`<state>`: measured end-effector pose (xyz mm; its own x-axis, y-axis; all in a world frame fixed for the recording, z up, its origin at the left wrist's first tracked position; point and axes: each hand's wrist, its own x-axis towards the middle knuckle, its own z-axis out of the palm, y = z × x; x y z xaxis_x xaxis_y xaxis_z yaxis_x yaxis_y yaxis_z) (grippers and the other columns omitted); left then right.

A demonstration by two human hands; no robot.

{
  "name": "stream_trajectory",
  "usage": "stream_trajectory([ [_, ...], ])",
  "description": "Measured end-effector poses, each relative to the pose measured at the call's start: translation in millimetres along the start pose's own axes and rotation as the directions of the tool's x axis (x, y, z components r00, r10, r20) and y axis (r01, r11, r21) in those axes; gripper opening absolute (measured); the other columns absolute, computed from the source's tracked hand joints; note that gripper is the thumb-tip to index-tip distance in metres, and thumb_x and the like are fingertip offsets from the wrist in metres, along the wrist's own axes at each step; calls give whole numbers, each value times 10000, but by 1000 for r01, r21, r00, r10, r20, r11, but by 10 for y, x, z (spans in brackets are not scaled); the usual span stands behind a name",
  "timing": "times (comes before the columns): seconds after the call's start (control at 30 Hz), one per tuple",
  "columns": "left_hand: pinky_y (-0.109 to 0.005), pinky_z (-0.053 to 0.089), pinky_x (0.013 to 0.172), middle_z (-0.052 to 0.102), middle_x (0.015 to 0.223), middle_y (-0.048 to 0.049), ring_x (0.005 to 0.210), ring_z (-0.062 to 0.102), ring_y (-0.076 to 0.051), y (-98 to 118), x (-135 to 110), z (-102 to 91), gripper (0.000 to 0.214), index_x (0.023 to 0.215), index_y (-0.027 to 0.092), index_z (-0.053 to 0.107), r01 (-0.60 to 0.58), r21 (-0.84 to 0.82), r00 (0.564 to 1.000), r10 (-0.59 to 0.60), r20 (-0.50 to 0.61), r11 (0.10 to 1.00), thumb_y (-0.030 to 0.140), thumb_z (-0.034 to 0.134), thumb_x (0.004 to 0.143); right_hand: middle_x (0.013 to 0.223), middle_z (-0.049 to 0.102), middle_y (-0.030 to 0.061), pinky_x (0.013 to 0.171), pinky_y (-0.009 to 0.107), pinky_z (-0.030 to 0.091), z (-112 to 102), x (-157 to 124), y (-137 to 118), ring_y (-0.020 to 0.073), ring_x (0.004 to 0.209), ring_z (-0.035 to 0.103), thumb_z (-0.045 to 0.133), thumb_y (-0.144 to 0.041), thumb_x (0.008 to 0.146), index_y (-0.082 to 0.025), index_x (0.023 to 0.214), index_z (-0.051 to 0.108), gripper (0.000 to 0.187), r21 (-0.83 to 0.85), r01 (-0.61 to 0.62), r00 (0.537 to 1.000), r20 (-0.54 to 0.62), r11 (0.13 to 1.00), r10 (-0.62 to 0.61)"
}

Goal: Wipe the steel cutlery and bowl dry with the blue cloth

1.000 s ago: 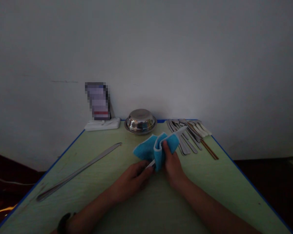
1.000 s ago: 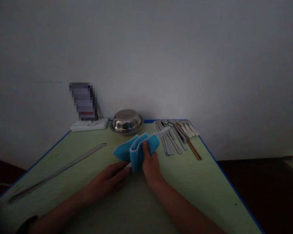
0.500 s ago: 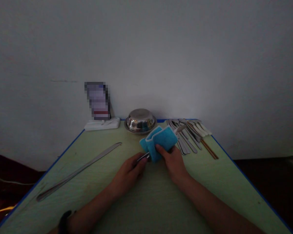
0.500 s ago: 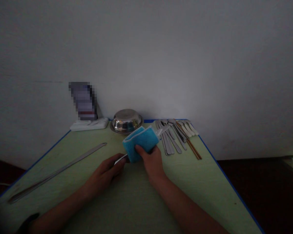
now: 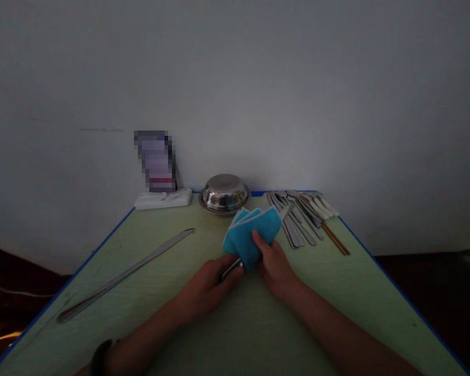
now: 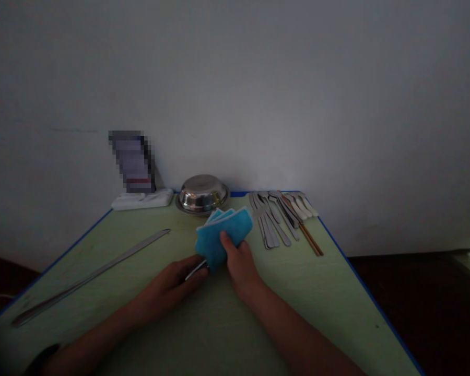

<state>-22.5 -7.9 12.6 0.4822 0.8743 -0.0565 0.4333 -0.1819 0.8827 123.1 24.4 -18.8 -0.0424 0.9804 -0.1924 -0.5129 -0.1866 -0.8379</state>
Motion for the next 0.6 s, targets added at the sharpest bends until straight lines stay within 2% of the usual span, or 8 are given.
stream_trajectory([
  [0.2,-254,399,608,596,735,-8,663,515,-168,12,-4,10,279,862,184,589,28,41,1000,-27,-4,999,402,416,846,778,693,35,707,304,462,-70,29,77,181,753,613,637,-480,648,-168,881,643,390,-115,43,997,-54,992,-49],
  [0.4,-249,395,614,599,760,-5,667,517,-158,42,-11,-6,282,859,170,578,31,44,999,-33,41,999,393,406,856,903,687,33,795,312,446,-69,56,21,188,847,608,664,-445,627,-191,925,625,394,-137,84,986,-129,987,-101],
  [0.5,-243,393,604,571,745,1,672,509,-150,37,-4,-10,285,840,164,563,47,36,998,-48,34,998,397,400,863,968,675,15,813,311,444,-55,74,-70,184,869,606,638,-442,647,-214,968,602,395,-45,75,986,-148,996,-81],
  [0.6,-221,369,529,501,645,33,587,469,-120,5,14,-11,278,801,166,525,113,-19,994,-113,5,993,416,415,856,974,673,-3,778,323,464,-48,112,-145,188,864,609,499,-455,721,-230,952,598,338,153,51,996,-78,987,-40],
])
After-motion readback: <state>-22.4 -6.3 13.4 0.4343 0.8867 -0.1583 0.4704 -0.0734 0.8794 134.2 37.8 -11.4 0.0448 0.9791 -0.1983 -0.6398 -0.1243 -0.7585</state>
